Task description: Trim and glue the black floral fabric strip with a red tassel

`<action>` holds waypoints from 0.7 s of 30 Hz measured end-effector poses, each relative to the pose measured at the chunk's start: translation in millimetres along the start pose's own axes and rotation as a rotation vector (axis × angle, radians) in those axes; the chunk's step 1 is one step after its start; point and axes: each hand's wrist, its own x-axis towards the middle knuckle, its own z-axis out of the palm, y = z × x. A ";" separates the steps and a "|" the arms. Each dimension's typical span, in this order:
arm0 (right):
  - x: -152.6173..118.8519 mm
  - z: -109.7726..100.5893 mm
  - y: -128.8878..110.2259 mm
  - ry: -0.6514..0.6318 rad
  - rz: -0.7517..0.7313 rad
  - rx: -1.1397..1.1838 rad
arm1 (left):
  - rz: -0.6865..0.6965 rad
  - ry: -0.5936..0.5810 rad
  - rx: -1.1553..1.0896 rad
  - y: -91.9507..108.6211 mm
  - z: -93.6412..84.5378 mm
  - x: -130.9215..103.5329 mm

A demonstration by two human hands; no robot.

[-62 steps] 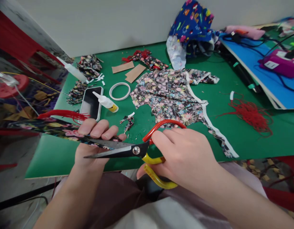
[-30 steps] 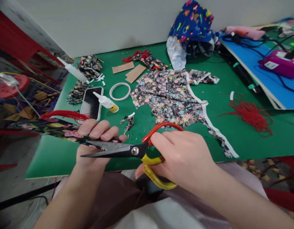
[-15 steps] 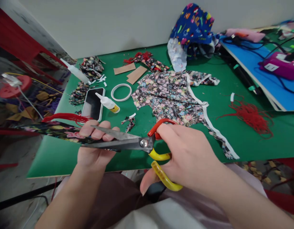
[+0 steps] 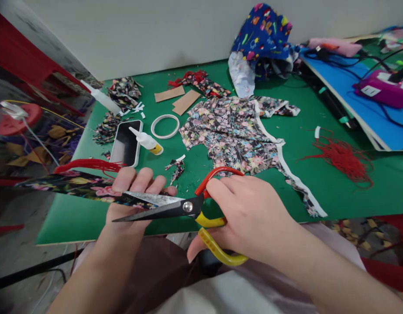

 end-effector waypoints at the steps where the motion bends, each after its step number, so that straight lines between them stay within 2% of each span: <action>1: 0.3 0.3 -0.4 -0.002 0.004 0.010 | 0.001 -0.006 0.002 -0.3 -0.9 0.0; 10: 0.8 -0.4 -2.2 -0.056 0.021 0.118 | 0.007 -0.087 0.005 -3.1 -4.8 2.7; 21: -0.6 1.9 -4.8 -0.056 0.057 0.174 | -0.010 -0.001 0.023 -2.8 2.1 5.2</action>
